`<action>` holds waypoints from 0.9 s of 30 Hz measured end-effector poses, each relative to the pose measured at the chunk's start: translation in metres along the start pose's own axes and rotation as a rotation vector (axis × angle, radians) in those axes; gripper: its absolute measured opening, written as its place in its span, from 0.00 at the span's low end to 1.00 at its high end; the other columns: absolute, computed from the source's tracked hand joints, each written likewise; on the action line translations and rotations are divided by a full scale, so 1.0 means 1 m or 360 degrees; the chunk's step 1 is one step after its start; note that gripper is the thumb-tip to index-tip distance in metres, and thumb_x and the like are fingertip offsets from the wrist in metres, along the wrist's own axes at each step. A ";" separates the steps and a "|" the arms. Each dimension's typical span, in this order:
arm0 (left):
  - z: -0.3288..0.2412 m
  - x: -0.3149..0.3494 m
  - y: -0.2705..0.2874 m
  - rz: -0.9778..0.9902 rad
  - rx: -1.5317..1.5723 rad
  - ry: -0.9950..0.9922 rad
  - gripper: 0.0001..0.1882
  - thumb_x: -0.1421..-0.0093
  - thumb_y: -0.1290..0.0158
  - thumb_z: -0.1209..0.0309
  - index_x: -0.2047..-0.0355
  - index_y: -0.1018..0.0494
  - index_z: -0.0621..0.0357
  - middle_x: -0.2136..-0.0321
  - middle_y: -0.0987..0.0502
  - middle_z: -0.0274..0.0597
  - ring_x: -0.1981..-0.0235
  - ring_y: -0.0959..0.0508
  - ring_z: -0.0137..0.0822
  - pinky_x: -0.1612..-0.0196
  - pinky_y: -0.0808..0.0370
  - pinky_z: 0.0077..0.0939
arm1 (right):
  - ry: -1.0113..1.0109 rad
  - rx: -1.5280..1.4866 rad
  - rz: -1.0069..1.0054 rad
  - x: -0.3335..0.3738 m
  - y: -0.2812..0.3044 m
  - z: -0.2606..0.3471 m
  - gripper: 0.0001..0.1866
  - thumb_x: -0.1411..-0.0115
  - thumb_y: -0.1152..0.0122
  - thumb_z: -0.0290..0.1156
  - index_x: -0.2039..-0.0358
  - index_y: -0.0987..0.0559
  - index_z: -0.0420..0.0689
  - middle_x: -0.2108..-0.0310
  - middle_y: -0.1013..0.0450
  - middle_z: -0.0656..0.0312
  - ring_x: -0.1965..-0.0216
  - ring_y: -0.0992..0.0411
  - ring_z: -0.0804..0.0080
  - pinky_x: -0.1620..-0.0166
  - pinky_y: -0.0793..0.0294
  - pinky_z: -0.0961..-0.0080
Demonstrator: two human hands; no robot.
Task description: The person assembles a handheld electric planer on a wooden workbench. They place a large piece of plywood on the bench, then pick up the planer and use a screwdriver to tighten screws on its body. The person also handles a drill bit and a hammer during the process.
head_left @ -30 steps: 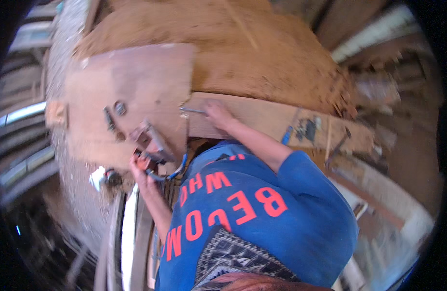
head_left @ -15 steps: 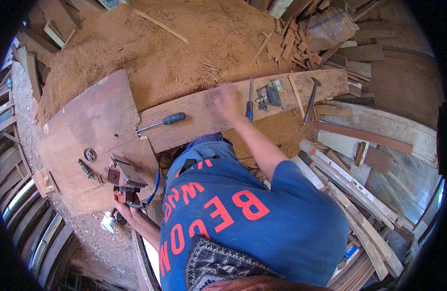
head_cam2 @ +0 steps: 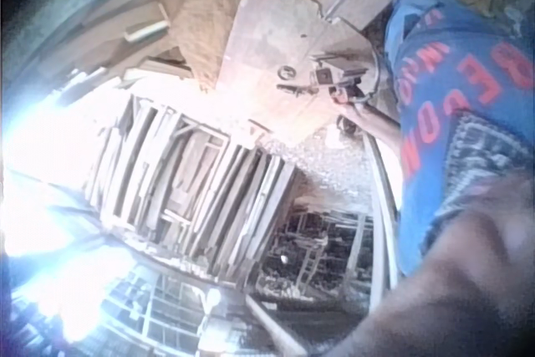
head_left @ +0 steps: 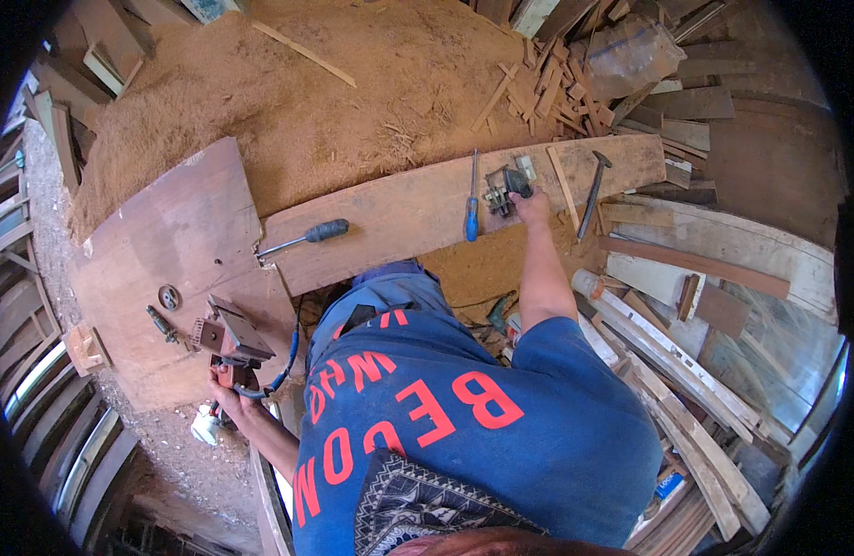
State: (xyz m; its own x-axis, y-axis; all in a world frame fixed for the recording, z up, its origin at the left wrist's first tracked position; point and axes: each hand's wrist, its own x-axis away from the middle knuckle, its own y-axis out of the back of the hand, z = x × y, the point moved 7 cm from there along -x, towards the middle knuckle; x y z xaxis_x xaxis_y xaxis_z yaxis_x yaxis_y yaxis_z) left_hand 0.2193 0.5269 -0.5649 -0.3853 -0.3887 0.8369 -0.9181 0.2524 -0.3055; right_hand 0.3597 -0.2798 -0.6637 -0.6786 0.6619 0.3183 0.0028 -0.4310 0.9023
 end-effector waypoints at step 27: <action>0.000 -0.004 0.017 0.0172 0.0081 -0.0133 0.11 0.36 0.49 0.56 0.68 0.31 0.48 0.75 0.28 0.33 0.73 0.25 0.31 0.68 0.22 0.27 | -0.0141 -0.0656 0.0731 0.008 0.045 0.064 0.15 0.39 0.38 0.29 0.51 0.23 0.45 0.59 0.24 0.64 0.60 0.25 0.71 0.60 0.25 0.71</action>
State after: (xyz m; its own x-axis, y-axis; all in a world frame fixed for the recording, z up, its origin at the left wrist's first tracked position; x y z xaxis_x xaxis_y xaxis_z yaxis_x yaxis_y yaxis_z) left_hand 0.2049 0.5326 -0.5732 -0.4865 -0.4347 0.7579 -0.8736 0.2521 -0.4162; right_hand 0.4011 -0.2544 -0.6019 -0.6118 0.3937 0.6861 -0.0158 -0.8732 0.4870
